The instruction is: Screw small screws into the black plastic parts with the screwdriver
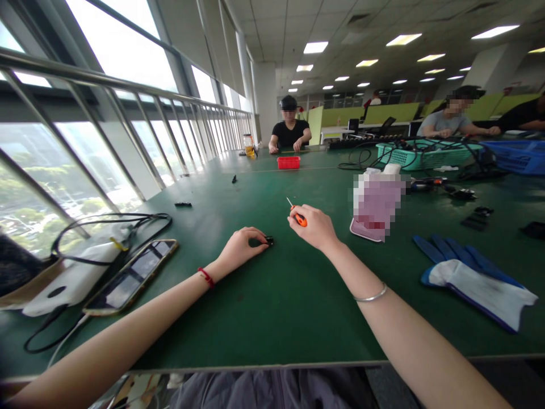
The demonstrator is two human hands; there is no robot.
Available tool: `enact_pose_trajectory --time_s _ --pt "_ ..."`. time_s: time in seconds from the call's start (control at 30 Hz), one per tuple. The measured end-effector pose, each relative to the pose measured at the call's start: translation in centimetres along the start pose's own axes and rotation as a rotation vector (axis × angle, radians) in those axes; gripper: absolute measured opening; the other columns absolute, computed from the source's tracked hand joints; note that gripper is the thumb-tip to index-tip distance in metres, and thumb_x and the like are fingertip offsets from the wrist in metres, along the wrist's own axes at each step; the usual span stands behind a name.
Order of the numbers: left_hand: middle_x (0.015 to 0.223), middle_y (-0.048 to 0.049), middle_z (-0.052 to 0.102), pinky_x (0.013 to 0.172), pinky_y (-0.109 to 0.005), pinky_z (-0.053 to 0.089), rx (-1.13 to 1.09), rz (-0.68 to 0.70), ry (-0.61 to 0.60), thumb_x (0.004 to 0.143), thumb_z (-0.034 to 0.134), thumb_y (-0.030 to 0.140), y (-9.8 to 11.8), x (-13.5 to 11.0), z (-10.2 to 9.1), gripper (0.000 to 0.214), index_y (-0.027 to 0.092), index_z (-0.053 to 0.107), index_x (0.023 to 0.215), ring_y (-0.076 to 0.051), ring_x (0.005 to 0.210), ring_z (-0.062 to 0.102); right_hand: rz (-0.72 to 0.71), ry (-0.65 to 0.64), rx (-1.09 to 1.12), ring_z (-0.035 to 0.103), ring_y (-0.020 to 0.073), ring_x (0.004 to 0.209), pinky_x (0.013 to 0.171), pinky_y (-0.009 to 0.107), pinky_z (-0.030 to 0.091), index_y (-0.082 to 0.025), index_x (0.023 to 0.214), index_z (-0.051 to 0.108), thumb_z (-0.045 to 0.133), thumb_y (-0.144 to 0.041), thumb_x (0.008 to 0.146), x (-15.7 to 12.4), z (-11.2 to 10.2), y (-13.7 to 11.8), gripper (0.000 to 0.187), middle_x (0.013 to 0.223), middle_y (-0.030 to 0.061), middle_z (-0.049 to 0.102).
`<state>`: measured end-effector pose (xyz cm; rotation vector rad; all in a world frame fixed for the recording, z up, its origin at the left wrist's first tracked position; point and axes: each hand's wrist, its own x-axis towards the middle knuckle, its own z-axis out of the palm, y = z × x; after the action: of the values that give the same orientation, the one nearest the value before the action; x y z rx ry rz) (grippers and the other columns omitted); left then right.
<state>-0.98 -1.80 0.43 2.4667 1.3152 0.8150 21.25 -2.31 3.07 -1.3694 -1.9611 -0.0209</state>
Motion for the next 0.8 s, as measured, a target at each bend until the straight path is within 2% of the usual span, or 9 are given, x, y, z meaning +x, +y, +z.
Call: enact_pose_trajectory --time_s 0.1,0.17,0.27,0.33,0.4,0.5,0.67,0.8 --pt "0.097 -0.0022 0.070 0.088 -0.031 0.047 0.036 -0.024 0.078 0.074 0.062 0.028 -1.0 0.7 -1.2 0.013 0.020 0.071 0.078 -0.020 0.092 0.062 0.002 -0.014 -0.002 0.057 0.0146 0.072 0.058 0.025 0.036 -0.023 0.079 0.062 0.048 -0.036 0.083 0.0 0.0 -0.2 0.019 0.085 0.0006 0.064" --pt "0.097 -0.0029 0.070 0.088 -0.029 0.047 0.077 -0.107 0.189 0.074 0.060 0.029 -2.5 1.2 -3.0 0.016 0.019 0.072 0.080 -0.020 0.091 0.062 0.000 -0.028 -0.004 0.057 0.0143 0.071 0.058 0.025 0.036 -0.023 0.079 0.062 0.047 -0.036 0.083 -0.1 0.0 -0.2 0.020 0.085 0.0006 0.063" --pt "0.096 -0.0059 0.071 0.083 -0.030 0.048 0.200 -0.395 0.311 0.074 0.060 0.031 -5.8 1.2 -6.6 0.020 0.018 0.073 0.082 -0.023 0.092 0.063 0.003 -0.054 -0.014 0.056 0.0142 0.070 0.057 0.024 0.036 -0.024 0.079 0.062 0.047 -0.036 0.082 -0.2 0.1 -0.4 0.019 0.085 0.0004 0.063" --pt "0.098 -0.0086 0.070 0.079 -0.031 0.048 0.296 -0.591 0.322 0.073 0.061 0.034 -8.1 0.6 -8.8 0.026 0.017 0.074 0.088 -0.026 0.093 0.063 0.006 -0.070 -0.023 0.056 0.0140 0.069 0.056 0.024 0.035 -0.024 0.079 0.062 0.048 -0.035 0.082 -0.2 0.2 -0.5 0.019 0.085 0.0002 0.063" --pt "0.098 -0.0096 0.070 0.078 -0.032 0.048 0.371 -0.715 0.326 0.073 0.061 0.036 -9.9 -0.2 -10.3 0.029 0.018 0.074 0.091 -0.029 0.095 0.063 0.002 -0.079 -0.028 0.056 0.0137 0.068 0.055 0.024 0.035 -0.024 0.079 0.062 0.048 -0.035 0.082 -0.3 0.4 -0.6 0.018 0.085 0.0002 0.063" --pt "0.097 -0.0096 0.071 0.075 -0.033 0.049 0.385 -0.845 0.295 0.073 0.060 0.039 -11.2 -0.9 -11.1 0.031 0.020 0.074 0.094 -0.030 0.097 0.062 -0.009 -0.095 -0.029 0.055 0.0132 0.067 0.055 0.024 0.035 -0.024 0.079 0.062 0.048 -0.034 0.081 -0.3 0.6 -0.7 0.018 0.085 0.0002 0.064" --pt "0.100 -0.0087 0.071 0.074 -0.033 0.048 0.347 -0.924 0.171 0.068 0.063 0.042 -10.7 -0.6 -11.2 0.034 0.021 0.074 0.093 -0.030 0.099 0.062 -0.010 -0.128 -0.032 0.055 0.0128 0.067 0.054 0.024 0.035 -0.024 0.080 0.063 0.048 -0.034 0.082 -0.3 0.8 -0.6 0.018 0.083 -0.0002 0.063" --pt "0.098 -0.0083 0.071 0.074 -0.033 0.048 0.324 -0.901 0.281 0.070 0.061 0.045 -10.8 -0.8 -11.8 0.037 0.021 0.073 0.095 -0.030 0.098 0.062 -0.014 -0.137 -0.030 0.055 0.0130 0.067 0.055 0.024 0.035 -0.024 0.081 0.062 0.048 -0.034 0.082 -0.3 0.8 -0.6 0.018 0.083 -0.0003 0.062"
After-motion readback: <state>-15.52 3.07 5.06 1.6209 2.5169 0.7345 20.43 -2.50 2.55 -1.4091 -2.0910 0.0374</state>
